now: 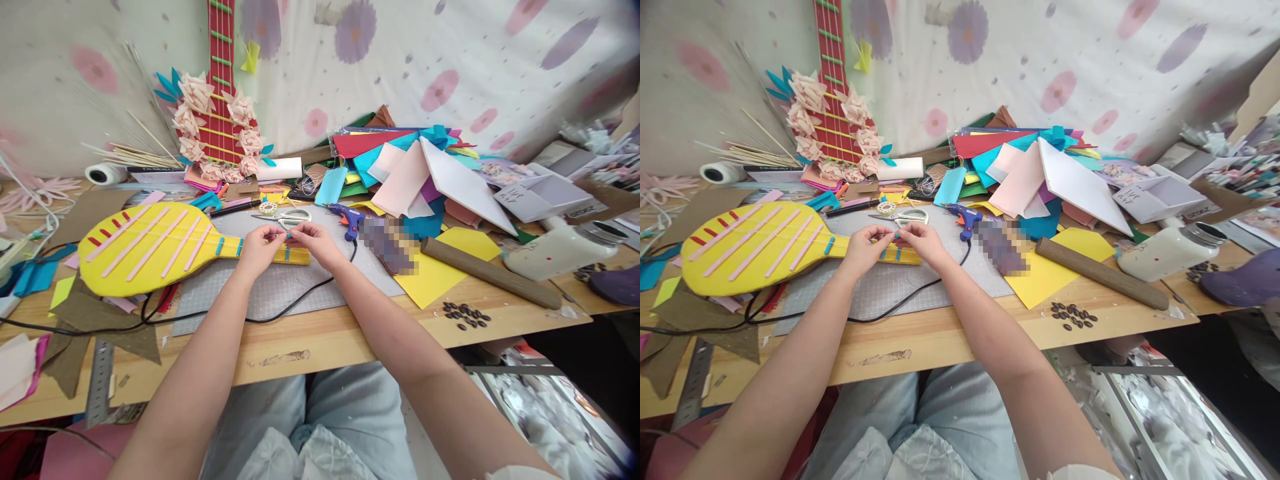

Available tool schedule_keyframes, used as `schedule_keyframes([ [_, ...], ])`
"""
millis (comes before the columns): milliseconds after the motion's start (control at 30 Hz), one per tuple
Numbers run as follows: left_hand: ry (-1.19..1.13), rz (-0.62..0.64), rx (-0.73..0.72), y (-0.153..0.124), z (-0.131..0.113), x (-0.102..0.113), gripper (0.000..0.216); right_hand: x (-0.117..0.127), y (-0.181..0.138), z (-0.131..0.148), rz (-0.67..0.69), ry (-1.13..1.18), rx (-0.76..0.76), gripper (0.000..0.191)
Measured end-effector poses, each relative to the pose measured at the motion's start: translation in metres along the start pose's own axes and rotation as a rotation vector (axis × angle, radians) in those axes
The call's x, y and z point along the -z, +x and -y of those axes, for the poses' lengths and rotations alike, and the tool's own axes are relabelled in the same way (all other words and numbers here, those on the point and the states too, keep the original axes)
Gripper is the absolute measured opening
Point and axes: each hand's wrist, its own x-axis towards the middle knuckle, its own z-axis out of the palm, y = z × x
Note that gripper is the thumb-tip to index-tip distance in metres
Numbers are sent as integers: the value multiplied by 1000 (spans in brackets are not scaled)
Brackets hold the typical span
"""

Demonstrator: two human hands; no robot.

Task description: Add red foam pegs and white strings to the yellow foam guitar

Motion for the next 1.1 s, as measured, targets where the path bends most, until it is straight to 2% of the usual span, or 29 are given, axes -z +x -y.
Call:
schedule_keyframes([
  [233, 119, -1, -129, -1, 2, -1, 15, 0, 4, -4, -67, -22, 8, 31],
  [367, 137, 6, -148, -2, 2, -1, 10, 1, 7, -7, -125, -111, 68, 29],
  [733, 55, -8, -123, -2, 3, -4, 7, 0, 5, -8, -157, -275, 198, 21],
  [900, 46, 2, -130, -3, 0, -4, 4, 2, 2, -5, -174, -435, 262, 18],
  [1100, 150, 15, -187, -5, -3, -3, 7, -1, -2, -2, -250, -731, 335, 10],
])
